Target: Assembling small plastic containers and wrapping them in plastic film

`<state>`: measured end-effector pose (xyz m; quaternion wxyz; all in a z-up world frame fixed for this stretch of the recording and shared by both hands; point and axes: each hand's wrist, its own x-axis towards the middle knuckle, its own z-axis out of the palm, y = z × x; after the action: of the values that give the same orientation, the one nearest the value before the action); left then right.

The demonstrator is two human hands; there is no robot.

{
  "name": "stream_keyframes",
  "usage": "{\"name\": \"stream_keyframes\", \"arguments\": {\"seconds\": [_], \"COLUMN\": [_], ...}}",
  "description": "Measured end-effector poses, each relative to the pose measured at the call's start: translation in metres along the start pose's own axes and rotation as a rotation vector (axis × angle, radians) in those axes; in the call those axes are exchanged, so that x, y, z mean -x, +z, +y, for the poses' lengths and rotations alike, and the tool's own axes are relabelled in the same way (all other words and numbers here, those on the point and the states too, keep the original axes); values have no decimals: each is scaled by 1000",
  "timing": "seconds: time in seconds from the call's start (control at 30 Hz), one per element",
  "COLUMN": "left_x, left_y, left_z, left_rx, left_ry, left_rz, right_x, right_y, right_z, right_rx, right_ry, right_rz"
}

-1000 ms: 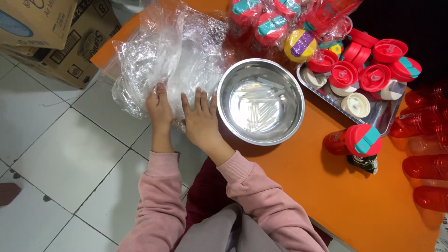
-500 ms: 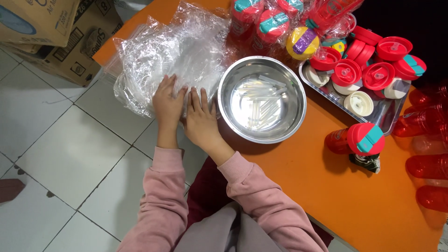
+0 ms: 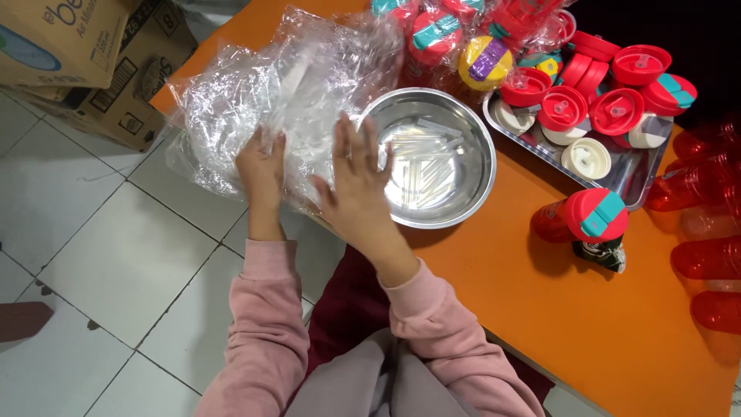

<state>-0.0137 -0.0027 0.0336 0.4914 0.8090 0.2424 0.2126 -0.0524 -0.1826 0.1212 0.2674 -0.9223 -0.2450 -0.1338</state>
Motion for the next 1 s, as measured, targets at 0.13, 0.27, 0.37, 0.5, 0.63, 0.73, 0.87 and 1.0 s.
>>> {"name": "stream_keyframes", "arguments": {"seconds": [0.13,0.27,0.37,0.5,0.63,0.73,0.87,1.0], "left_x": [2,20,20,25,23,26,16,5], "left_y": [4,1,15,30,32,29,41,37], "left_z": [1,36,22,17,10,11,-22,-26], "left_rx": [10,-71,-123,-203,-248,-355,-322,-265], "left_ry": [108,234,380,542,545,408,340,149], "left_rz": [-69,-99,-67,9,-38,-193,-22,151], "right_x": [15,36,55,75,88,94,97,91], "right_y": [-35,-69,-82,-97,-101,-103,-90,-70], "right_z": [43,78,103,117,128,132,137,120], "right_rx": [-27,-139,-224,-341,-343,-380,-386,-406], "right_ry": [-37,-73,-77,-86,-108,-112,-116,-104], "right_rz": [158,336,412,493,531,545,492,386]}}
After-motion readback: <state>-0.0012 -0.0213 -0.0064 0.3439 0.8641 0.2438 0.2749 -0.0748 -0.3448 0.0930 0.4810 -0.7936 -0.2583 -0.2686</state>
